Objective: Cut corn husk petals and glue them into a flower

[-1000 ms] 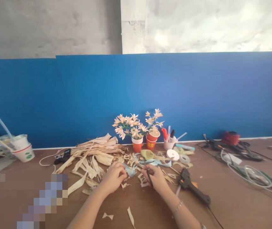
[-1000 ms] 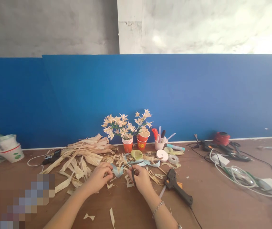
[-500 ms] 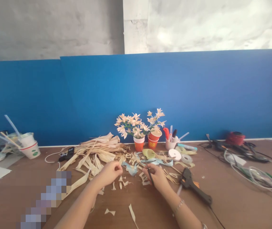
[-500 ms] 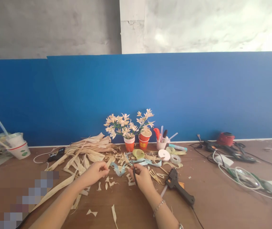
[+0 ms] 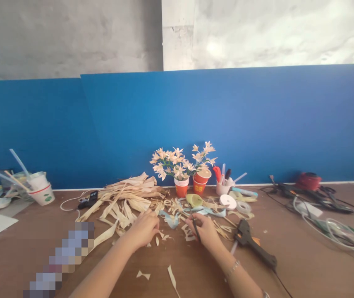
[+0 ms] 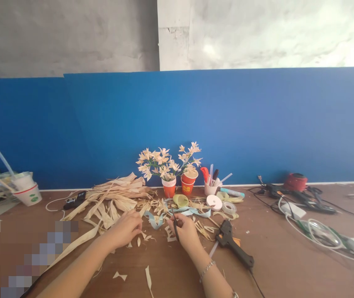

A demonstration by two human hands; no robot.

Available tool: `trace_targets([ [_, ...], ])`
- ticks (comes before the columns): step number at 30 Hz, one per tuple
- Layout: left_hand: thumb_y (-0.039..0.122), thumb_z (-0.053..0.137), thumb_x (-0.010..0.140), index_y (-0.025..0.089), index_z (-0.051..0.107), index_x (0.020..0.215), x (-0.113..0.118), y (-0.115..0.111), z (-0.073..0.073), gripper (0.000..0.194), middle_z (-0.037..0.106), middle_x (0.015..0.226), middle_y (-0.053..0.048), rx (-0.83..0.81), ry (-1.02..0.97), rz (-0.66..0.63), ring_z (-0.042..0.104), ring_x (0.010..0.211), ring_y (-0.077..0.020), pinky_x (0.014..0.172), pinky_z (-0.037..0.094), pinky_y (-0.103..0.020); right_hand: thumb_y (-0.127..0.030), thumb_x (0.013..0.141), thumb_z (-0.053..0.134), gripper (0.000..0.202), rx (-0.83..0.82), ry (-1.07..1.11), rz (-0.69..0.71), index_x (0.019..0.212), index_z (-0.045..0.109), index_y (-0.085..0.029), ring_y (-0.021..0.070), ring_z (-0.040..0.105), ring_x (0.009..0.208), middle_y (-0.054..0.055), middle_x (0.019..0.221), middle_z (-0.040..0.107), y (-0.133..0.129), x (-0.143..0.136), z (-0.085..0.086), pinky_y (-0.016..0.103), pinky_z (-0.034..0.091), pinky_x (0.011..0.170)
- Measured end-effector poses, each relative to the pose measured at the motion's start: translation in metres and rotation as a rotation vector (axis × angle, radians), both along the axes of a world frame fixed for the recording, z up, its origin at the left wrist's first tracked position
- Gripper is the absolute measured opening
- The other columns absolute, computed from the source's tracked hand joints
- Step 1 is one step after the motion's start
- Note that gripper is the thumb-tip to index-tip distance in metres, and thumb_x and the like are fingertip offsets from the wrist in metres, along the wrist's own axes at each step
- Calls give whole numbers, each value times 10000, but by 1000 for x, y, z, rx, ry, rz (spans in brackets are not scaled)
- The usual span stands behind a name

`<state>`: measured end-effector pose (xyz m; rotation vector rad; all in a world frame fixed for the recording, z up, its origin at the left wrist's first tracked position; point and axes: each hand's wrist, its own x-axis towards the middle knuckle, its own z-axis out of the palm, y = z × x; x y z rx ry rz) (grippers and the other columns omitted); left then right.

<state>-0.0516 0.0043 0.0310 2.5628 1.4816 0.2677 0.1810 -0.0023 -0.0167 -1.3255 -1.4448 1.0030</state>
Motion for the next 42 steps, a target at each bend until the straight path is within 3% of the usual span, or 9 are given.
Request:
trace_targets([
  [6,126,550,775,186,678,705,-27,5,19,158,639,894,-82,85,18,232,531,972,-267,845,395,-376,-406,730,642,250,4,-10,2,722,597,-159,79,355,349,-75,387,417,-1,0,1,190,280,366],
  [9,8,514,703,156,665,1029,-29,0,18,389,603,1093,-136,210,79,361,481,1080,-305,891,376,-412,-401,739,630,249,20,-33,9,721,600,-155,78,354,355,-73,393,417,0,0,-1,190,278,371],
  [11,34,503,733,195,637,1102,-22,-6,14,424,597,1120,-109,205,28,270,483,1090,-275,915,368,-395,-405,748,614,252,16,-37,11,731,604,-154,81,361,354,-69,403,427,1,1,-3,192,283,369],
  [13,144,519,793,227,689,916,-10,-14,8,225,627,1006,-67,104,-40,131,520,1031,-242,896,381,-359,-409,754,603,255,13,-39,13,739,604,-155,83,372,356,-66,416,436,1,2,-4,193,291,368],
  [18,245,595,768,232,679,766,19,-27,-3,85,637,889,-41,25,-45,57,542,975,-240,846,384,-354,-405,755,599,244,9,-41,14,742,590,-161,86,378,352,-71,405,430,0,2,-4,192,294,366],
  [26,170,569,727,206,655,753,26,-24,-8,97,671,866,-68,31,58,110,567,955,-258,821,386,-368,-427,736,608,268,-8,-26,2,720,596,-160,83,371,349,-68,398,440,-1,-1,1,189,295,362],
  [32,73,500,698,194,656,693,33,-21,-9,197,665,797,-85,62,59,34,576,905,-257,835,394,-380,-442,695,667,288,-8,8,1,689,591,-164,81,371,354,-68,391,437,-3,-3,7,192,298,367],
  [38,122,532,694,203,667,692,52,-22,-14,158,680,800,-45,-84,-185,-18,592,865,-226,793,424,-345,-451,710,650,291,4,2,9,687,593,-167,87,372,349,-67,383,433,-2,-2,6,195,292,364],
  [42,162,518,743,190,659,756,45,-15,-9,145,683,820,-31,-206,-367,69,607,798,-182,734,442,-285,-418,718,647,257,20,-3,4,697,594,-167,83,367,351,-69,391,436,-1,0,3,193,292,369],
])
